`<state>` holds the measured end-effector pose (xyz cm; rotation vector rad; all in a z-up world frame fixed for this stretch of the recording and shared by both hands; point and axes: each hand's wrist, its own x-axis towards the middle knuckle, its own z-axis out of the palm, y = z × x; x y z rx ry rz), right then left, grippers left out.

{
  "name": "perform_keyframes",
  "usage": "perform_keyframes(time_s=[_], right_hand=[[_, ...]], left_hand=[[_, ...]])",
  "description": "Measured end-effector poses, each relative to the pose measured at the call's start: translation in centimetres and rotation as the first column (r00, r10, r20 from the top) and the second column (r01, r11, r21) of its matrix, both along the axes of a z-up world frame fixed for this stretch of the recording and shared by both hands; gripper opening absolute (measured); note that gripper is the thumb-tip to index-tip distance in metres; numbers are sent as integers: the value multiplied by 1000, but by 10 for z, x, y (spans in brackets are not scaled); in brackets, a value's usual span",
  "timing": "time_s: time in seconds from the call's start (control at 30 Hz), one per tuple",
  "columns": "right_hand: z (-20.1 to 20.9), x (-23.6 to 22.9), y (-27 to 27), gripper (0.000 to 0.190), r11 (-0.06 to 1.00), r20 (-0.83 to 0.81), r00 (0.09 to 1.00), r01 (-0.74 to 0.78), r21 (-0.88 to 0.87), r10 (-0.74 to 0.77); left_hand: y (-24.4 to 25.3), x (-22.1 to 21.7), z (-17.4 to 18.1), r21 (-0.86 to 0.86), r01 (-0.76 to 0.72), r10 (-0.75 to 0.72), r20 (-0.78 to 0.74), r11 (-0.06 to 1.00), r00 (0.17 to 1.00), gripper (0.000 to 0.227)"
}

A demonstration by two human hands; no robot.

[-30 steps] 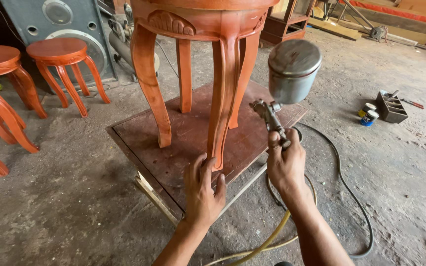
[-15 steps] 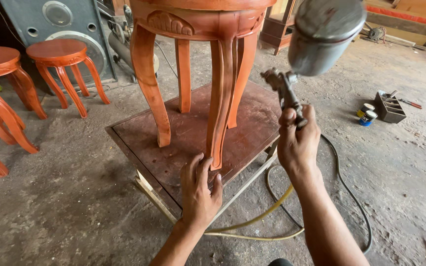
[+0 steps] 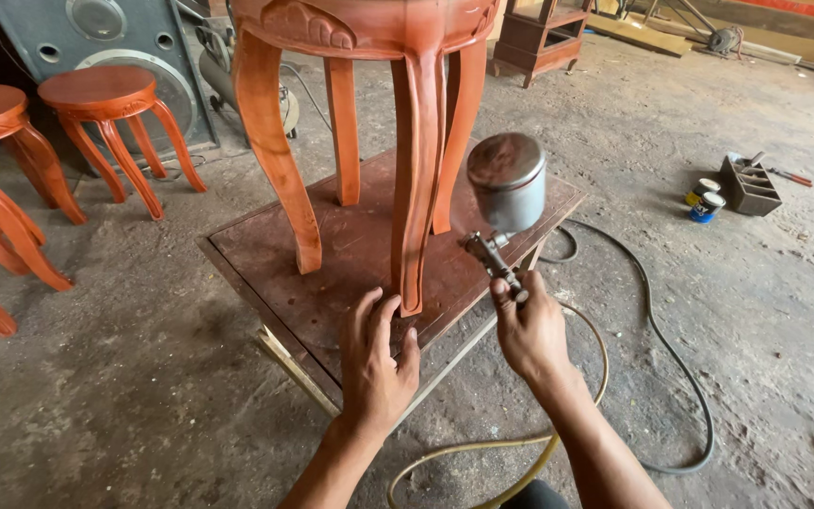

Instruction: The person is applying a wood finish to a small wooden table using a spray gun, covering the legs and the top surface while rotating the table.

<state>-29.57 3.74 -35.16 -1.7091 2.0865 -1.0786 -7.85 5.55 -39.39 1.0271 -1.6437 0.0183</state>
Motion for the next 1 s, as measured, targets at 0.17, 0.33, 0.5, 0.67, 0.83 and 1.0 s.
perform_keyframes(time_s=[0.17, 0.33, 0.5, 0.67, 0.83, 1.0], right_hand=[[-21, 2, 0, 62, 996, -121, 991, -66, -58, 59], [3, 2, -5, 58, 999, -27, 1000, 10, 34, -9], [54, -5, -17, 61, 974, 86, 996, 4, -228, 16], [98, -6, -28, 59, 827, 1, 997, -60, -558, 73], [105, -6, -35, 60, 755, -5, 996, -74, -652, 93], [73, -14, -29, 64, 910, 28, 998, -37, -413, 53]], left_hand=[[8, 4, 6, -14, 15, -15, -6, 1000, 1000, 46], [9, 4, 12, -37, 10, -11, -16, 999, 1000, 46], [6, 0, 11, -32, 15, -16, -16, 999, 1000, 48], [7, 0, 12, -35, 22, -22, -11, 999, 1000, 51], [4, 0, 4, -40, 7, -8, -20, 999, 1000, 49], [0, 1, -3, -14, -2, 2, 11, 1000, 1000, 48]])
